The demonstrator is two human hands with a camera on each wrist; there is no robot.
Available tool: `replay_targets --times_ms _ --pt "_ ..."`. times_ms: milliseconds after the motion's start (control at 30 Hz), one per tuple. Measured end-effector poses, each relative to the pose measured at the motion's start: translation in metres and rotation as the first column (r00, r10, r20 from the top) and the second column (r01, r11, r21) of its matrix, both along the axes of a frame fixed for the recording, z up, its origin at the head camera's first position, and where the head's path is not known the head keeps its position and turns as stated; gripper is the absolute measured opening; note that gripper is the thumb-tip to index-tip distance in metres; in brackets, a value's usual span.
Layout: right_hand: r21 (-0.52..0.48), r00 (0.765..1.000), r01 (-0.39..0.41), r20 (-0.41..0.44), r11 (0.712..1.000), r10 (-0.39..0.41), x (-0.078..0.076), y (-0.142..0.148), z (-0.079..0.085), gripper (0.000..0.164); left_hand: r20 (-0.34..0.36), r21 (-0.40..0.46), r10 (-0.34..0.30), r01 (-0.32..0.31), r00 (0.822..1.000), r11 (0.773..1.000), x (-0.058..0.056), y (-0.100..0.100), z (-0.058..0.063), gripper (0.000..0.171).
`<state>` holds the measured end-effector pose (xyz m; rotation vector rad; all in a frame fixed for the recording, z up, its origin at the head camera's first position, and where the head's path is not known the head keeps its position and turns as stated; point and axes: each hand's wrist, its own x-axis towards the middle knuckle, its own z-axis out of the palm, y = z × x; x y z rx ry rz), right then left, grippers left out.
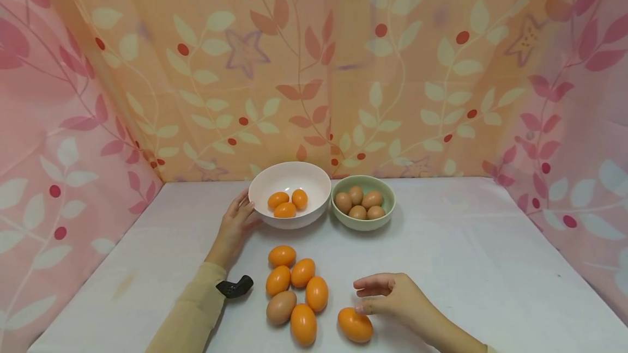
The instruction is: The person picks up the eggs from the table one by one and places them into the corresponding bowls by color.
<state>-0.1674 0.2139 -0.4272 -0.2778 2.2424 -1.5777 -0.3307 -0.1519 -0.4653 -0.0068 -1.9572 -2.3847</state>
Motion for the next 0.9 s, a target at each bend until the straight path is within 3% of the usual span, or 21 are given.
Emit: replay_targets --times_ms 167,467,700,900 --pt "0.046 1.0 -0.008 0.012 0.999 0.008 0.004 0.002 -0.007 0.049 -0.002 -0.008 0.002 -0.002 1.0 1.0 0.001 0.0 0.001 0.056" --pt "0.002 0.997 -0.054 0.057 0.999 0.054 0.007 0.003 -0.014 0.051 0.0 -0.007 -0.008 0.008 1.0 1.0 0.003 -0.001 0.0 0.056" --pt "0.034 0.994 -0.07 0.083 0.997 0.067 0.008 0.001 -0.017 0.05 0.003 0.002 -0.006 0.006 1.0 1.0 0.003 -0.001 0.001 0.056" --pt "0.06 0.996 -0.079 0.043 0.995 0.077 0.008 -0.002 -0.017 0.05 0.003 0.006 -0.001 0.001 1.0 1.0 0.003 0.001 0.001 0.056"
